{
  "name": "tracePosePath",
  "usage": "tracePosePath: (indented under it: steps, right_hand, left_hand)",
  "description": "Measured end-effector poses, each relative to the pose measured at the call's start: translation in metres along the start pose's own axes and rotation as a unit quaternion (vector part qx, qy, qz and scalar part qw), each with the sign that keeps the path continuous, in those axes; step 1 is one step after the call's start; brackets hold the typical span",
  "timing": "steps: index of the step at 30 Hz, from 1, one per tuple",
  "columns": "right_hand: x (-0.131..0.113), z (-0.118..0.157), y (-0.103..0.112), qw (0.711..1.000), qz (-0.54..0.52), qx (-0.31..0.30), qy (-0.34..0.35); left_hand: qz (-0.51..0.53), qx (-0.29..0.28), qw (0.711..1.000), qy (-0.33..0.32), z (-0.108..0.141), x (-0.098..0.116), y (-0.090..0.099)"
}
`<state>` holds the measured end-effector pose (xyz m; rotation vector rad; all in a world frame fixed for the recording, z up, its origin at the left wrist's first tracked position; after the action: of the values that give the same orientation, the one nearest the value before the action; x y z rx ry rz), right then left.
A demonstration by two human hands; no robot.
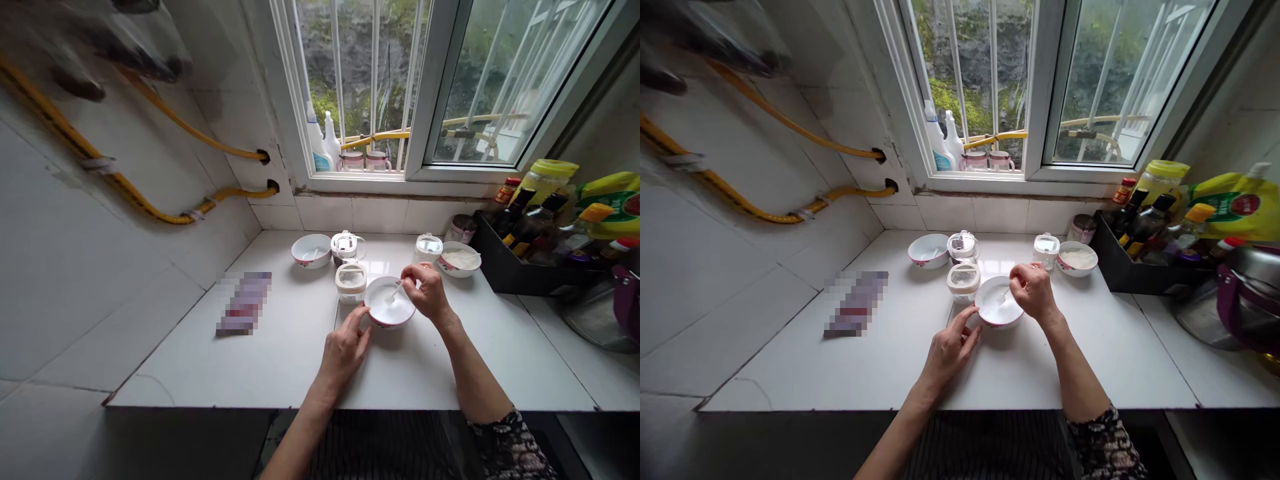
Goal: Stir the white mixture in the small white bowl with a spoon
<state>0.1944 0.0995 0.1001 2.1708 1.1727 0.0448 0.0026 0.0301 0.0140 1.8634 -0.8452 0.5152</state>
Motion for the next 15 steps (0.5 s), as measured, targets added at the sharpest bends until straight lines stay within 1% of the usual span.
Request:
tracePosePath:
  steps: [3, 6, 9, 12, 15]
  right_hand:
    - [-0.006, 0.002, -0.009, 0.997, 0.016, -0.055, 0.042]
    - [-0.01, 0.003, -0.02, 0.995, 0.006, -0.093, 0.044]
    - [-0.006, 0.005, -0.026, 0.996, -0.021, -0.088, -0.013]
    - [0.003, 0.005, -0.022, 0.992, -0.053, -0.058, -0.097]
    - [0.009, 0.004, -0.017, 0.983, -0.092, -0.037, -0.156]
  left_hand:
    - [-0.003, 0.003, 1.0, 0.0, 0.0, 0.001, 0.001]
    - [-0.006, 0.004, 1.0, -0.001, 0.0, 0.003, 0.002]
    - [-0.005, 0.006, 1.0, -0.002, 0.0, 0.003, 0.003]
    - [-0.003, 0.003, 1.0, -0.001, 0.0, 0.002, 0.003]
    - [0.0, -0.002, 1.0, 0.003, 0.0, 0.001, 0.002]
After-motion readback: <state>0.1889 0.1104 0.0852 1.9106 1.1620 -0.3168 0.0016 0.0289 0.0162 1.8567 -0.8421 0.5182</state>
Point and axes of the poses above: each hand's wrist, its own z-axis away from the middle knuckle, its own y-axis out of the back of the hand, x = y × z, the point moved 3 cm from there along -z, towards the middle knuckle, and after that the axes turned 14 degrees about y, right-handed, at the moved point
